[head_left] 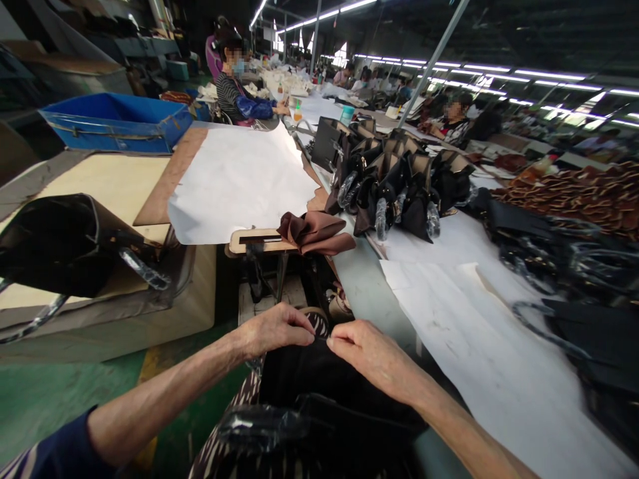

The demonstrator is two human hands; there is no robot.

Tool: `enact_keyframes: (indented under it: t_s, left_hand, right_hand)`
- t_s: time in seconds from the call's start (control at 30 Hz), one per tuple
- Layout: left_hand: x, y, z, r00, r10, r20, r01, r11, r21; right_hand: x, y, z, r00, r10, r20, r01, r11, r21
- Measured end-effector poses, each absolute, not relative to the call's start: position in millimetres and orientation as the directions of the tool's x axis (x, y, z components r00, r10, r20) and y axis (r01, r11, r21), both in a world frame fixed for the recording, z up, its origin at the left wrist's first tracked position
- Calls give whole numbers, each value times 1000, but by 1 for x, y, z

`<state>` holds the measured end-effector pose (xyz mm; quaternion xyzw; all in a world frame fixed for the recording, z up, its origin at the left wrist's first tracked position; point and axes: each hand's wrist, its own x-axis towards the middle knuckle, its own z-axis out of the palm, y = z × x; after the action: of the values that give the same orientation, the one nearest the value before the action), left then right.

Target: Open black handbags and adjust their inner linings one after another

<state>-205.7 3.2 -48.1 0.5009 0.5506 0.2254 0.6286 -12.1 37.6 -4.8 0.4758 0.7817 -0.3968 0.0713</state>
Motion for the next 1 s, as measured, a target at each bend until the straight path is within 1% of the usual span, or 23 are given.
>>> enact_keyframes:
  t_s: [0.33,0.43,0.57,0.63,0.73,0.8,0.93,1.0]
  left_hand:
    - [-195,-3,-48,217,811,-543,156,521,839]
    - [-194,-4,-49,203,818,-538,126,523,843]
    - [-193,-6,-51,206,843,-496,178,466,867]
    - [-191,-7,-51,192,852,-487,224,446,867]
    - [-189,-8,-50,159,865,-475,265,426,865]
    - [-192,-7,-49,184,865,-466,255,416,873]
    - [-214,-8,-47,355,840,-410,162,377,912]
    - [-229,-11,-48,362,845,-393,128,372,919]
  right_hand:
    - [-15,35,2,-535,685,-495,809,247,-533]
    - [-14,37,1,-540,665,-515,801,218,-558]
    - [-14,40,-3,-604,625,-495,725,173,-666]
    - [-17,40,-5,-602,632,-488,722,171,-670]
    - [-24,38,-6,-568,663,-487,749,173,-639]
    - [-27,36,-6,-565,677,-471,752,187,-632]
    - [-27,32,-5,-558,706,-437,765,233,-601]
    - [-25,32,-6,-554,707,-439,767,229,-599]
